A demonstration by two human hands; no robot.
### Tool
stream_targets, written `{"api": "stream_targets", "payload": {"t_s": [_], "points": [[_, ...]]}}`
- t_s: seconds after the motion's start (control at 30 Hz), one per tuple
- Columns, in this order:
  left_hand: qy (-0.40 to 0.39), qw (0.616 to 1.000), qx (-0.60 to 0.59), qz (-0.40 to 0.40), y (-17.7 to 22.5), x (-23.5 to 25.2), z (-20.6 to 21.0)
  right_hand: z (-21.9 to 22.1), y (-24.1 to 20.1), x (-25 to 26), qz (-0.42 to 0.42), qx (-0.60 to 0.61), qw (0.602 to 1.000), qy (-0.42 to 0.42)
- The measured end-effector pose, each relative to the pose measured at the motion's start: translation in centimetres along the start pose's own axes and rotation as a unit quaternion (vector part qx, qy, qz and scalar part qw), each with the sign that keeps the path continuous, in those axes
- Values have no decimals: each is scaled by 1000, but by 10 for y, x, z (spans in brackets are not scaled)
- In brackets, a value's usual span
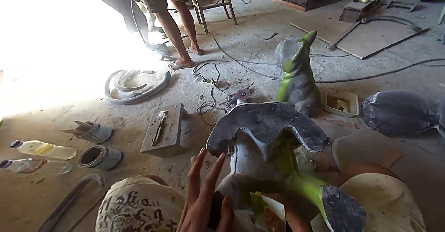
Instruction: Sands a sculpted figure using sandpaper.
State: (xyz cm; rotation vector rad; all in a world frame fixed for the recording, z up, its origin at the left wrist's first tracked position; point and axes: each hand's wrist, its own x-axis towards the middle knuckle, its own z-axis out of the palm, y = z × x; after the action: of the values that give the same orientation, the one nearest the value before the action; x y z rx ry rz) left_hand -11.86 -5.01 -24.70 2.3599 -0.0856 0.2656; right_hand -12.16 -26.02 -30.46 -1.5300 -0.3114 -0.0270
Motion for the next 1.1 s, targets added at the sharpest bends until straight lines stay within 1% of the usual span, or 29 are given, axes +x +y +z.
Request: {"api": "stream_targets", "payload": {"t_s": [0.07,0.17,0.27,0.37,0.43,0.53,0.7,0.8,0.93,1.0,1.1], "points": [[-44,998,44,11,0,-4,-6,0,2,-10,14,15,1000,-6],[-101,987,110,55,-8,6,-22,3,3,-19,36,24,999,-11],[-84,979,146,111,-26,25,-22,7,2,-23,58,28,998,3],[-78,969,190,136,-32,33,-20,12,-3,-24,63,20,997,29],[-78,962,232,124,-28,35,-24,15,-7,-24,71,8,996,50],[-71,961,241,114,-29,35,-27,20,-8,-24,95,-2,993,76],[-66,963,247,80,-31,20,-37,25,-3,-18,100,-3,992,75],[-65,964,253,57,-30,7,-41,34,-2,-15,92,-11,993,70],[-45,972,220,71,-52,-8,-46,48,-1,-8,63,-31,997,40],[-37,976,206,62,-59,-14,-47,54,-1,-4,52,-38,998,20],[-19,979,200,28,-59,-23,-45,62,-5,0,76,-75,994,-10]]}}
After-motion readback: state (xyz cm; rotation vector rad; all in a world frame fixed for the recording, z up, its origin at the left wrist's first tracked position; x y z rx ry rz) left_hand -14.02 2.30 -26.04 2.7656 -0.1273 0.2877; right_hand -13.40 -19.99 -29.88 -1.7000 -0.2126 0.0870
